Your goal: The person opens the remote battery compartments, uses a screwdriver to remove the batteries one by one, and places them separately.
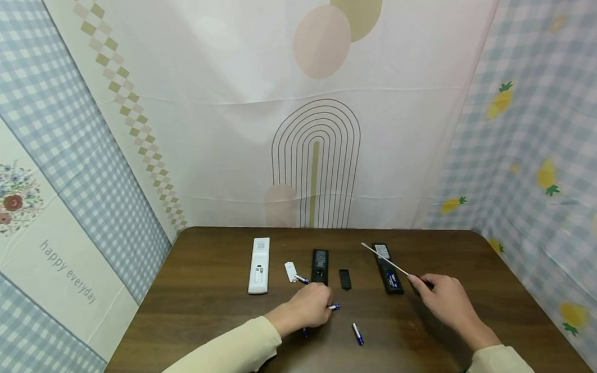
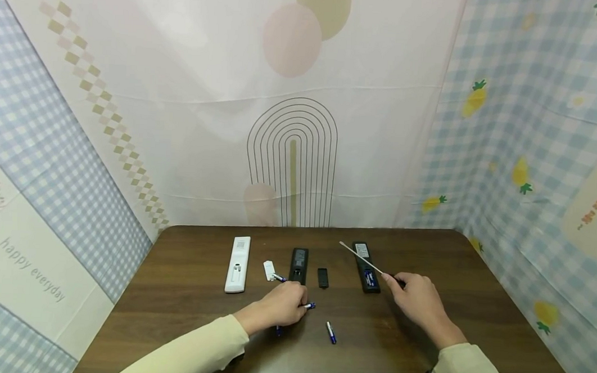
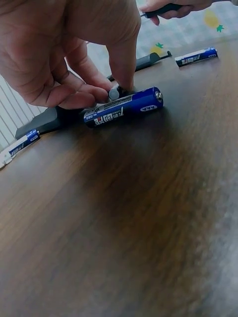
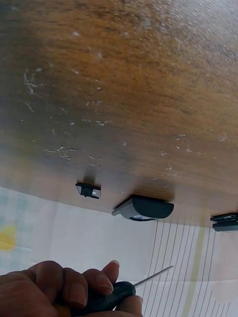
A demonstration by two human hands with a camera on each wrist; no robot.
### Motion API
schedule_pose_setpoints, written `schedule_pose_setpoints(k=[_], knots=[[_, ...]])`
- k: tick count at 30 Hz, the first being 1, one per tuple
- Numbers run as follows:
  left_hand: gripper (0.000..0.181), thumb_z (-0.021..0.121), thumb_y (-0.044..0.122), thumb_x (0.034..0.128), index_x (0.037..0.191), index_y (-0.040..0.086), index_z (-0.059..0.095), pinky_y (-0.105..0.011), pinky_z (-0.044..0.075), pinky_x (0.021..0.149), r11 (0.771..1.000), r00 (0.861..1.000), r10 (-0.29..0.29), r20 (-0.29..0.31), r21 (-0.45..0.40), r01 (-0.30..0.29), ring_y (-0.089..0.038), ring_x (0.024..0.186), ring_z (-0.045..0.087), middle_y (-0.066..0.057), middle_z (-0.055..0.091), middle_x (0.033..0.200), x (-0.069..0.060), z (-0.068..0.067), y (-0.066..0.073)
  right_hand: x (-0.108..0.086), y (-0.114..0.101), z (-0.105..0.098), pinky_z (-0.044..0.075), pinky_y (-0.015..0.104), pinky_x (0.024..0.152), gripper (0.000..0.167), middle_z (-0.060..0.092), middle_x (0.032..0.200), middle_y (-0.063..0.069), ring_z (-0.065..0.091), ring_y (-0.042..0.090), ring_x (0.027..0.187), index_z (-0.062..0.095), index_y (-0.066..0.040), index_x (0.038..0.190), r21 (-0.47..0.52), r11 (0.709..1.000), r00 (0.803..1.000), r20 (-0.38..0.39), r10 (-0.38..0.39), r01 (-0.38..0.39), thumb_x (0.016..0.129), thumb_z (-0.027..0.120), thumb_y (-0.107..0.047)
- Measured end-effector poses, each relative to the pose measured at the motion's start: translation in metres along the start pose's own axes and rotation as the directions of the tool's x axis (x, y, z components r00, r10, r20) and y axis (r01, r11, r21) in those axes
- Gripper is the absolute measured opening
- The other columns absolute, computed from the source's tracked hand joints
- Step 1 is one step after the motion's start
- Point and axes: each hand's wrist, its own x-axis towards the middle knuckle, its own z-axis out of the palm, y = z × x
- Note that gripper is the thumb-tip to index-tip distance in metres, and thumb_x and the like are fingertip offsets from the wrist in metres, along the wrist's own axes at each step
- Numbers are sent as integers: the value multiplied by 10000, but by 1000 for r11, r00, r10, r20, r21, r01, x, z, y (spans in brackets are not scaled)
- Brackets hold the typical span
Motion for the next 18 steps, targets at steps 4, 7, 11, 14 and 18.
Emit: schedule_pose_setpoints(k=[4, 7, 11, 14, 18], knots=[[396, 781, 215, 830, 567, 243, 486, -249, 362, 497, 1000, 1000, -10, 0, 0, 10, -83, 577, 432, 96, 477, 629, 9, 23, -13, 0, 0, 0, 354, 274, 514, 549, 494, 560, -54, 437, 123, 525, 775, -51, 963, -2, 1000, 1000, 4, 5, -5, 1094, 549, -534], [400, 799, 241, 822, 577, 260, 483, -241, 347, 490, 1000, 1000, -16, -2, 6, 16, -71, 581, 425, 113, 466, 641, 11, 27, -16, 0, 0, 0, 360, 275, 527, 546, 505, 568, -56, 448, 125, 539, 778, -49, 970, -6, 1000, 1000, 4, 4, -4, 1094, 551, -530], [304, 824, 310, 851, 679, 265, 578, -223, 408, 563, 999, 999, -37, -20, 5, 37, -52, 661, 484, 116, 542, 723, 9, 26, -15, 0, -1, 0, 365, 274, 538, 534, 518, 581, -55, 462, 128, 558, 780, -44, 973, -7, 1000, 1000, -3, -8, 8, 1095, 557, -514], [202, 821, 341, 890, 817, 222, 676, -260, 496, 661, 997, 997, -72, -24, -28, 71, -74, 772, 569, 78, 633, 832, -1, -2, 0, 0, -2, 0, 363, 274, 533, 533, 522, 583, -54, 460, 127, 553, 782, -41, 985, -5, 1000, 1000, -5, -10, 10, 1096, 557, -511], [195, 807, 317, 935, 966, 138, 735, -303, 551, 753, 985, 991, -130, -14, -115, 127, -130, 888, 628, 11, 695, 955, -22, -51, 25, 0, -2, -2, 355, 273, 511, 548, 518, 565, -54, 431, 114, 516, 783, -41, 1006, 1, 1000, 1000, 0, -6, 6, 1097, 546, -526]])
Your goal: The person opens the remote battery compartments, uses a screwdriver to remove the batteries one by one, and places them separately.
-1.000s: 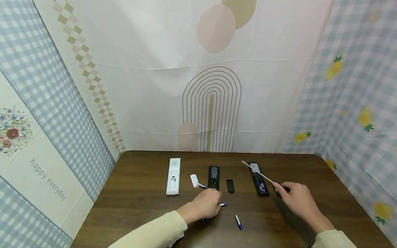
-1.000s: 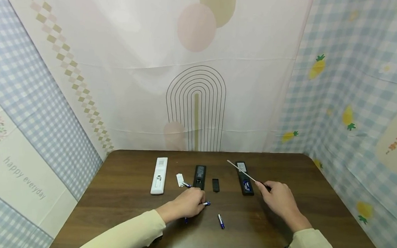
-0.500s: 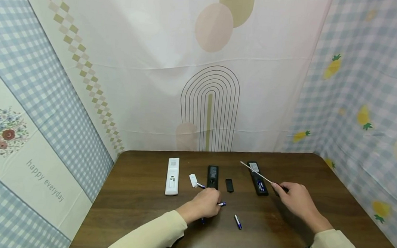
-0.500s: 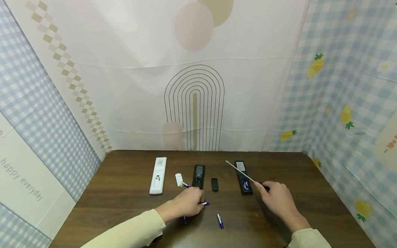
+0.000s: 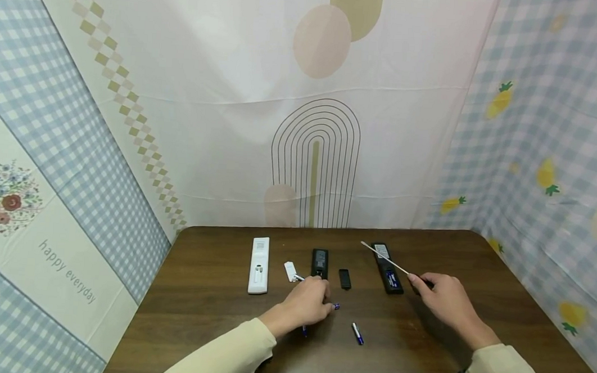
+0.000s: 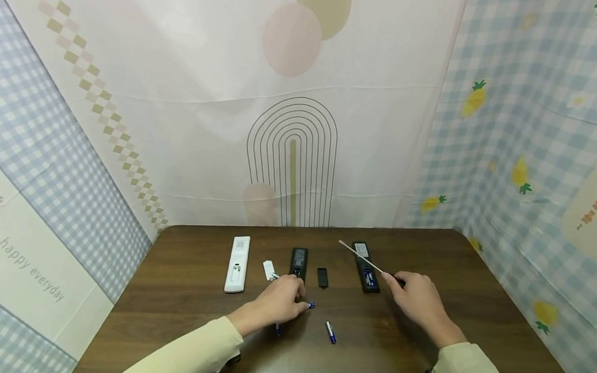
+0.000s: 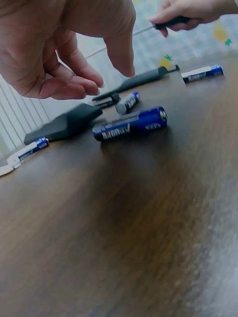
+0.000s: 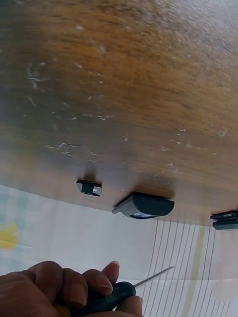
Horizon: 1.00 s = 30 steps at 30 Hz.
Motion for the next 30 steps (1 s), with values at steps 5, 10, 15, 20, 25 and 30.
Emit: schedule_pose_setpoints(k=[5, 10, 15, 20, 25, 30], knots=[[227, 817, 337, 943, 970, 129, 727, -258, 516, 733, 995, 998, -56, -34, -88, 53, -112, 859, 599, 17, 682, 945, -13, -18, 0, -4, 4, -7, 345, 274, 508, 533, 515, 563, -50, 409, 107, 501, 781, -44, 1019, -4, 1000, 1000, -7, 2, -2, 1097, 551, -519], [219, 823, 322, 934, 970, 126, 733, -250, 519, 729, 985, 993, -93, -70, -149, 82, -98, 841, 599, 25, 683, 927, -21, -23, -10, -9, 11, -12, 346, 271, 532, 513, 506, 569, -48, 419, 109, 516, 779, -39, 1012, -19, 1000, 1000, -13, 20, -20, 1097, 563, -497], [223, 815, 329, 940, 978, 124, 736, -244, 530, 726, 980, 991, -109, -84, -178, 93, -81, 821, 610, 27, 687, 926, -24, -23, -14, -12, 13, -12, 348, 273, 524, 535, 502, 564, -43, 417, 112, 510, 776, -27, 1033, -11, 999, 999, -4, 32, -32, 1098, 555, -510], [207, 798, 341, 956, 941, 148, 726, -240, 504, 704, 976, 988, -123, -91, -192, 103, -63, 794, 581, 41, 675, 901, -21, -22, -13, -14, 14, -11, 352, 271, 513, 548, 507, 567, -41, 421, 111, 508, 777, -25, 1050, -8, 999, 999, -2, 37, -37, 1098, 548, -521], [192, 781, 343, 974, 928, 169, 716, -238, 495, 700, 964, 987, -139, -84, -239, 115, -48, 772, 573, 59, 675, 884, -11, -22, -8, -15, 16, -10, 352, 271, 517, 543, 511, 567, -39, 431, 117, 511, 771, -21, 1049, -18, 999, 999, -12, 41, -41, 1100, 547, -513], [186, 775, 344, 982, 951, 165, 733, -218, 513, 702, 961, 989, -123, -82, -260, 98, -26, 774, 592, 67, 705, 893, 7, -18, 4, -17, 21, -11, 359, 269, 534, 533, 517, 566, -43, 441, 115, 522, 771, -10, 1055, -29, 999, 999, -30, 37, -38, 1102, 552, -494]])
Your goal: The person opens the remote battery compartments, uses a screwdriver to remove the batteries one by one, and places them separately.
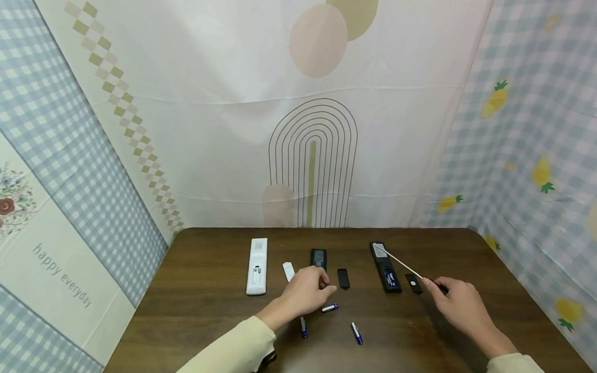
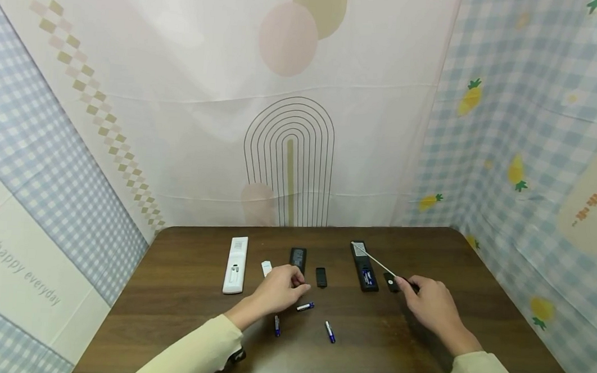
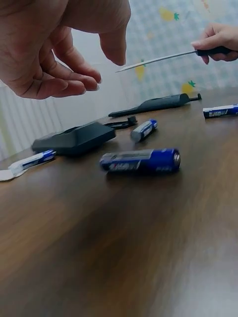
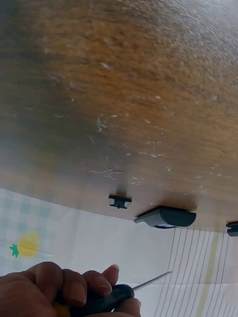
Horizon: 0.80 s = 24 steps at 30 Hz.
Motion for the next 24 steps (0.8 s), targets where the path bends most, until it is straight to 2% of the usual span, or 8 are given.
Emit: schedule_pose_setpoints(k=[5, 13, 17, 19, 20, 22, 23, 24], knots=[[181, 784, 347, 973, 916, 181, 740, -209, 499, 673, 1000, 1000, 1, 6, 5, -1, -13, 740, 588, 86, 708, 866, 23, 15, 20, -1, 3, -2, 373, 272, 564, 541, 509, 562, -43, 440, 114, 533, 774, 0, 1074, -1, 1000, 1000, -9, -3, 3, 1103, 550, -491], [186, 784, 369, 968, 922, 189, 799, -241, 546, 708, 998, 999, -47, 27, 54, 46, -80, 793, 684, 74, 782, 914, 68, 44, 58, -3, 4, -2, 377, 285, 577, 523, 494, 554, -37, 436, 119, 545, 770, 8, 1068, -15, 1000, 999, -33, 1, -1, 1100, 563, -470], [422, 747, 383, 995, 651, 156, 657, -236, 424, 550, 993, 995, -94, 38, 69, 91, -78, 573, 520, 73, 596, 621, 91, 59, 69, -2, 5, -1, 386, 287, 582, 525, 507, 561, -44, 445, 122, 552, 765, 17, 1074, -23, 1000, 999, -46, -3, 2, 1101, 560, -466], [486, 735, 389, 1005, 611, 144, 591, -254, 390, 529, 990, 990, -135, 42, 57, 132, -101, 542, 466, 52, 533, 584, 102, 65, 74, -2, 5, -1, 382, 289, 575, 532, 512, 561, -39, 446, 129, 546, 760, 21, 1084, -26, 1000, 999, -45, 3, -4, 1103, 553, -469], [481, 732, 397, 1009, 634, 126, 601, -262, 399, 529, 986, 986, -160, 51, 43, 158, -115, 546, 469, 32, 544, 597, 107, 67, 75, -2, 6, -2, 377, 289, 569, 534, 511, 561, -37, 444, 131, 542, 757, 23, 1087, -28, 1000, 999, -44, 6, -7, 1105, 548, -469], [391, 745, 414, 997, 754, 113, 688, -293, 499, 596, 977, 975, -215, 51, 19, 214, -138, 631, 574, 7, 664, 718, 119, 72, 78, -3, 7, -3, 370, 287, 559, 546, 514, 562, -32, 443, 135, 536, 750, 28, 1100, -31, 999, 999, -39, 15, -16, 1109, 536, -475], [369, 752, 441, 984, 819, 113, 710, -321, 527, 639, 972, 971, -234, 48, 5, 234, -148, 670, 599, -1, 690, 768, 128, 78, 75, -4, 8, -3, 366, 286, 554, 550, 513, 560, -29, 441, 136, 531, 748, 30, 1103, -32, 999, 999, -36, 19, -20, 1111, 532, -476], [377, 752, 494, 971, 893, 125, 733, -350, 556, 685, 967, 966, -256, 31, 7, 256, -163, 732, 636, -3, 726, 842, 139, 91, 68, -4, 9, -3, 361, 286, 548, 556, 509, 558, -27, 437, 137, 526, 747, 30, 1107, -32, 999, 999, -32, 24, -25, 1112, 527, -481]])
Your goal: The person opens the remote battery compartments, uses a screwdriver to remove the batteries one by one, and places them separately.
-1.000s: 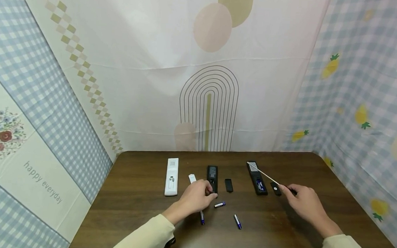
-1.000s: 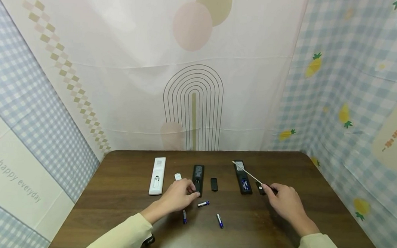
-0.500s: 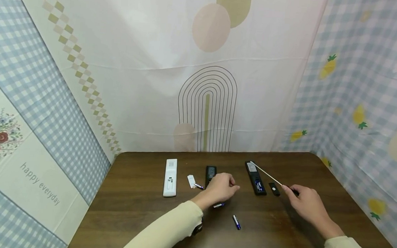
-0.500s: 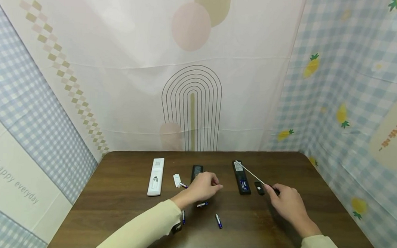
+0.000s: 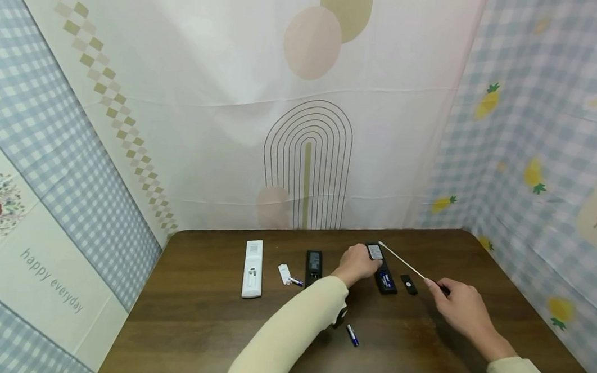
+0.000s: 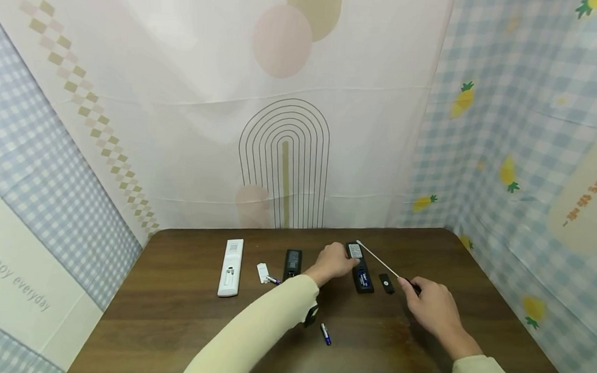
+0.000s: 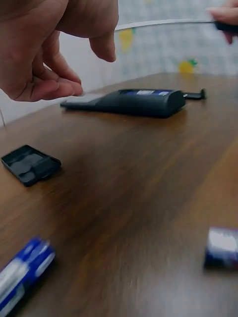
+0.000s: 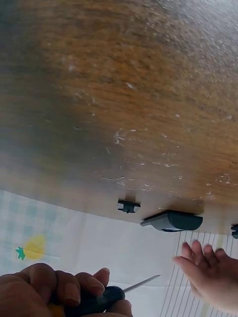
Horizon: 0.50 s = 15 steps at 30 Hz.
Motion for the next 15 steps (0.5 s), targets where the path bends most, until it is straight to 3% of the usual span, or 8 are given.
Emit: schedule_pose_setpoints(k=[2, 3, 6, 7, 9, 10, 15], knots=[[410, 774, 511, 948, 983, 104, 748, -398, 594, 742, 997, 998, -54, 12, -46, 55, -204, 801, 675, -41, 748, 916, 10, 7, 2, 0, 1, 0, 358, 282, 542, 566, 507, 557, -26, 434, 134, 520, 746, 30, 1110, 1, 1000, 1000, 3, 2, -2, 1113, 522, -489], [425, 774, 540, 936, 965, 117, 743, -402, 590, 736, 996, 997, -74, 4, -56, 74, -205, 801, 669, -31, 737, 905, 19, 18, -1, 0, 1, 0, 356, 282, 536, 572, 504, 556, -25, 431, 133, 517, 745, 31, 1115, 2, 1000, 1000, 7, 5, -5, 1112, 520, -495], [477, 778, 582, 918, 960, 109, 736, -390, 569, 687, 985, 990, -143, 20, -96, 144, -218, 788, 639, -39, 705, 888, 28, 32, 1, 0, 1, 1, 372, 288, 544, 593, 513, 557, -21, 442, 136, 519, 744, 36, 1126, 5, 1000, 1000, 10, 10, -10, 1112, 514, -510], [469, 795, 549, 918, 956, 85, 738, -385, 568, 676, 978, 986, -164, 37, -125, 168, -225, 784, 640, -61, 705, 886, 22, 26, 8, 0, 1, 1, 382, 293, 551, 597, 519, 559, -19, 448, 138, 522, 743, 40, 1129, 5, 1000, 1000, 8, 10, -10, 1112, 512, -510], [500, 786, 574, 915, 943, 77, 743, -375, 564, 647, 976, 983, -183, 21, -115, 185, -233, 783, 650, -69, 709, 891, 24, 33, 11, 0, 2, 1, 413, 314, 571, 598, 543, 569, -19, 469, 143, 539, 742, 47, 1130, 4, 1000, 1000, 1, 4, -4, 1114, 509, -504], [517, 793, 564, 913, 965, 52, 747, -377, 572, 654, 974, 981, -192, 19, -118, 193, -254, 812, 666, -97, 719, 922, 20, 28, 17, 1, 2, 0, 429, 326, 586, 592, 555, 575, -20, 480, 148, 548, 745, 45, 1120, 3, 1000, 1000, -8, -1, 1, 1114, 510, -498], [538, 814, 521, 906, 1058, 7, 760, -384, 615, 753, 975, 976, -216, -35, -59, 213, -297, 989, 701, -157, 730, 1069, 13, 26, 27, 1, 5, 0, 485, 379, 625, 520, 571, 578, -45, 496, 137, 572, 761, 10, 1054, -12, 1000, 998, -53, -19, 18, 1110, 539, -456]])
